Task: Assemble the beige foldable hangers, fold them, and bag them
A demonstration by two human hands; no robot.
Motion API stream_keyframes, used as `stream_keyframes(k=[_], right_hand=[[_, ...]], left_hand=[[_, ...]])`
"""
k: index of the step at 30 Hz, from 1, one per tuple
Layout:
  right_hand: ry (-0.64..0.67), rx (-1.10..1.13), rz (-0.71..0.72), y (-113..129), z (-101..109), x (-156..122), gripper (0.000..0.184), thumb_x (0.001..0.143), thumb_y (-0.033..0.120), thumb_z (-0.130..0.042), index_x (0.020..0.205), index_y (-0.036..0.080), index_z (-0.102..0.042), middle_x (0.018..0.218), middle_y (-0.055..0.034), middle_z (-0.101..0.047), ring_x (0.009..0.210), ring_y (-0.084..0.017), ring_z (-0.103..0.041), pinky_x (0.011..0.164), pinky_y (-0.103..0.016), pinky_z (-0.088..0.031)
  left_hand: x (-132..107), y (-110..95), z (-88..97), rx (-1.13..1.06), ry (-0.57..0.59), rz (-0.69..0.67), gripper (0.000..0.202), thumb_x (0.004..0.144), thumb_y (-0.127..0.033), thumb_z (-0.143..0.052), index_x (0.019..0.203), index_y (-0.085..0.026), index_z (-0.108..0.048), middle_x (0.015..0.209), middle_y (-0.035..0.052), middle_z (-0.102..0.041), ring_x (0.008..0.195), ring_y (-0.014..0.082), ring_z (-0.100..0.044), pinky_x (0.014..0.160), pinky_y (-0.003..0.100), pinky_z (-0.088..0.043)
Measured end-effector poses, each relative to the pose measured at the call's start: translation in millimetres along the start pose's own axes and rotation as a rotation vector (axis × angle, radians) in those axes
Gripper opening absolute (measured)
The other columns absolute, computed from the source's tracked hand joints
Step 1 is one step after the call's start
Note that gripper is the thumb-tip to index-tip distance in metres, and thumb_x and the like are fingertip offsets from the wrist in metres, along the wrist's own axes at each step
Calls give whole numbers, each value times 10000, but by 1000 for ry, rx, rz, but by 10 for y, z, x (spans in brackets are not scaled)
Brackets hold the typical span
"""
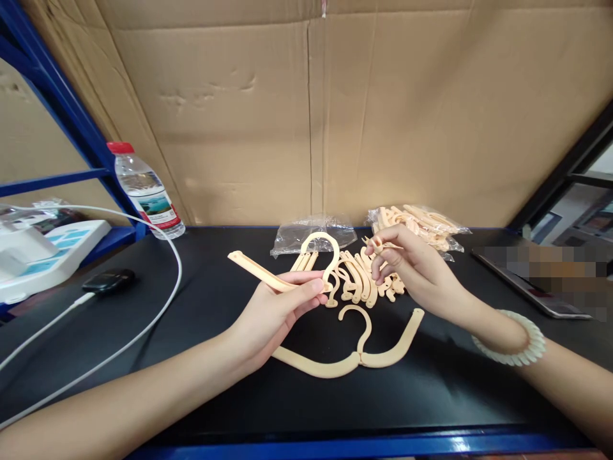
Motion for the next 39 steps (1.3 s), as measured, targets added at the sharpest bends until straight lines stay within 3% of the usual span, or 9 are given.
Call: stream_keyframes(k=[7, 16, 19, 22, 24, 26, 29, 32, 39], right_hand=[[-48, -201, 98, 202, 24, -55, 156, 989, 250, -419, 1015, 230, -571, 881, -26, -541, 789, -158, -550, 690, -319, -460], [-136, -138, 9, -26, 63, -5, 166, 888, 198, -561, 1006, 244, -670, 1030, -66, -611, 1014, -229, -572, 807, -385, -529], [-124, -159, 4, -43, 43, -23, 441, 853, 145, -562, 1264, 304, -567, 1309, -91, -485, 1177, -260, -498, 757, -360, -571], [-95, -29, -47, -67, 8, -27, 734, 835, 133, -581, 1467, 385, -307, 1518, -88, -287, 1021, -209, -600, 735, -355, -591], [-129, 93, -105, -107, 24, -17, 838, 816, 143, -618, 1506, 365, -197, 1449, -120, -419, 891, -178, -644, 778, -382, -587], [-180, 182, -185, -172, 57, -5, 772, 791, 176, -669, 1468, 276, -313, 1175, -106, -642, 887, -190, -661, 843, -407, -566], [-196, 292, -302, -264, 57, -1, 380, 745, 255, -743, 1102, 181, -633, 881, -49, -703, 881, -185, -669, 875, -385, -542], [-190, 423, -354, -287, 0, -23, 209, 739, 283, -762, 866, 174, -635, 869, -9, -660, 811, -124, -635, 812, -307, -537], [-56, 697, -422, -206, -380, -140, 216, 807, 293, -727, 906, 179, -572, 782, 29, -607, 665, -81, -619, 679, -245, -537]], left_hand=[[19, 14, -27, -1, 10, 4, 154, 674, -191, -845, 812, -159, -785, 790, 15, -750, 695, 87, -693, 707, 120, -578], [16, 15, -18, 4, -42, 22, 205, 620, -199, -875, 789, -132, -781, 743, 23, -735, 664, 93, -686, 678, 123, -580], [12, 18, -26, 6, -41, 33, 185, 646, -185, -860, 803, -132, -780, 747, 20, -732, 667, 88, -682, 687, 125, -578], [17, 16, -35, 10, -34, 37, 179, 659, -183, -852, 814, -131, -780, 751, 24, -732, 671, 88, -680, 691, 125, -576], [21, 14, -37, 13, -30, 36, 181, 657, -181, -853, 814, -130, -780, 753, 27, -732, 674, 89, -680, 691, 124, -575], [19, 11, -37, 16, -28, 35, 182, 662, -177, -850, 823, -131, -780, 752, 28, -732, 677, 89, -679, 686, 122, -573], [2, 3, -42, 26, -20, 27, 176, 679, -179, -841, 839, -136, -781, 752, 30, -732, 685, 88, -678, 685, 120, -569], [-15, -3, -56, 33, -2, 18, 175, 680, -188, -841, 836, -136, -781, 753, 26, -731, 684, 85, -677, 690, 119, -566], [-15, -13, -96, 29, 19, 11, 185, 649, -186, -858, 812, -141, -784, 726, 21, -731, 665, 88, -663, 669, 138, -560]])
Point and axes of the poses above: each hand's wrist, its own x-axis towards the middle knuckle, its own z-axis out of the back of the hand, y = z × x, the point moved 7 cm from there along x, towards the middle knuckle
